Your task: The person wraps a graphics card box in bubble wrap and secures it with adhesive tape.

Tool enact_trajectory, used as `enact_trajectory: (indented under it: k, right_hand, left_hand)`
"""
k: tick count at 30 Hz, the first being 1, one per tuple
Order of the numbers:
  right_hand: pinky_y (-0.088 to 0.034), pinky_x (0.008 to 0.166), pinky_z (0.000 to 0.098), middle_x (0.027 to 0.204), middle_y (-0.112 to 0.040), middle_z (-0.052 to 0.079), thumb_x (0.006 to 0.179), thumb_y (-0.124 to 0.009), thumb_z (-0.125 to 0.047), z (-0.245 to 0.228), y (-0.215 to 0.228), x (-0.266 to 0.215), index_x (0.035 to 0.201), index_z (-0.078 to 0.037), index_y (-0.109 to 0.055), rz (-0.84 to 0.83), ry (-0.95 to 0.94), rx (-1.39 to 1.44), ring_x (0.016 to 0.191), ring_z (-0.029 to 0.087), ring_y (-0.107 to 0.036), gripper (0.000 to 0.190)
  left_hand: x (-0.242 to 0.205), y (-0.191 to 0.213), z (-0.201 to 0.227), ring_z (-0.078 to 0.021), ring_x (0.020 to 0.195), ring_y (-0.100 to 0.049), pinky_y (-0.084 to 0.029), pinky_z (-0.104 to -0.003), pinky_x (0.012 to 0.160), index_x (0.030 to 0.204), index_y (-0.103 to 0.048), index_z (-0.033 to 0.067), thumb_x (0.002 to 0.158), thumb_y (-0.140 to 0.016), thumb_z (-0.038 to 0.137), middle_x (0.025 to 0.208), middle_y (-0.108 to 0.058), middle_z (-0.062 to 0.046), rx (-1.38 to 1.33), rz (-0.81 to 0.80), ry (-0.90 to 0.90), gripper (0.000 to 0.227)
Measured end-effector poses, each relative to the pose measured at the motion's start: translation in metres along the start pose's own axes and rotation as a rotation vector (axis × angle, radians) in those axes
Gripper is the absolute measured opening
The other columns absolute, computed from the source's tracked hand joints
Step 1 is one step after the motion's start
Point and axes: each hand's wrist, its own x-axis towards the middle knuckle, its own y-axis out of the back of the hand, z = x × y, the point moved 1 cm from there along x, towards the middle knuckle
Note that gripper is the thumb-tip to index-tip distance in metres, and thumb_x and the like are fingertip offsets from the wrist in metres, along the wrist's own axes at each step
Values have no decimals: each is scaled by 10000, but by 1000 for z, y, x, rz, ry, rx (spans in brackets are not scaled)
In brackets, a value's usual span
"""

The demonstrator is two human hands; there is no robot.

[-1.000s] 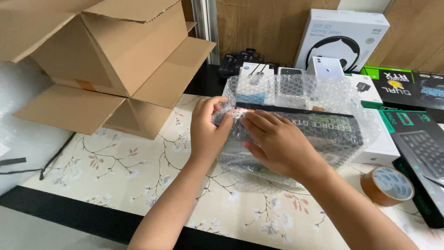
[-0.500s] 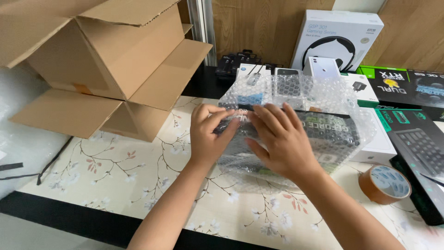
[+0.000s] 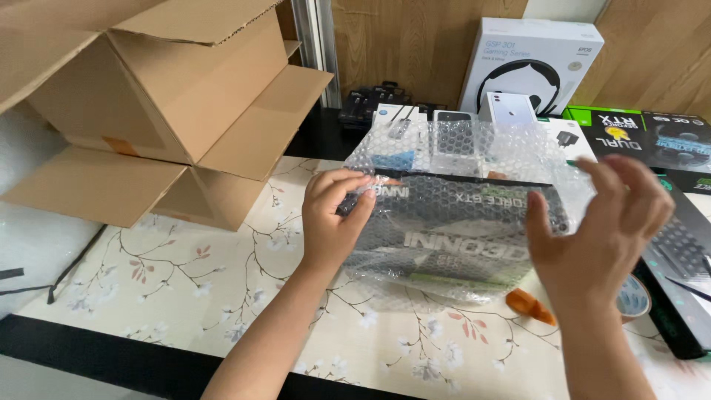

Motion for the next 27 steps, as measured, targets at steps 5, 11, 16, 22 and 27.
enact_trajectory:
  k: [5,11,16,22,27]
  right_hand:
    - [-492,911,458,1226,-564,200,1020,-865,-21,27,4,-10,1298,46,-621,-204,-358,212,1078,342,-535,375]
    - [-542,888,431,1039,-748,134,1094,-838,-49,20,-9,-28,1063,16,-805,-181,-193,159,974,306,-696,79]
    - [-541,978,476,1117,-728,154,1099,-729,-131,-5,2,-15,1149,36,-827,-287,-30,79,1064,355,-663,201]
    - [-421,951,428,958,-654,54,1089,-763,-77,15,2,-11,944,-52,-830,-401,-317,292,932,267,-544,162]
    - [-468,849,341,1357,-461,103,814,-870,-146,28,-8,17,1291,-139,-681,-535,-702,325,729,182,-535,513]
  left_hand:
    - [1,-3,2,-221,1046,-676,-526,-402,975,1038,-787,87,953,-716,250,1048,-726,-38,52,32,-28,197]
    - [-3,-5,6,-245,1082,-663,-522,-417,989,1047,-778,82,946,-717,242,1069,-723,-43,108,45,-10,199]
    - [8,3,4,-230,1001,-701,-548,-421,865,999,-803,90,972,-672,274,1042,-746,-51,224,2,-111,228]
    - [25,12,-1,-309,1279,-560,-440,-499,1074,857,-845,119,1044,-565,330,1360,-623,-97,9,-168,150,397]
    - [25,3,-13,-271,1424,-555,-389,-461,1200,1420,-513,153,816,-746,388,1487,-615,-110,-288,-199,515,688]
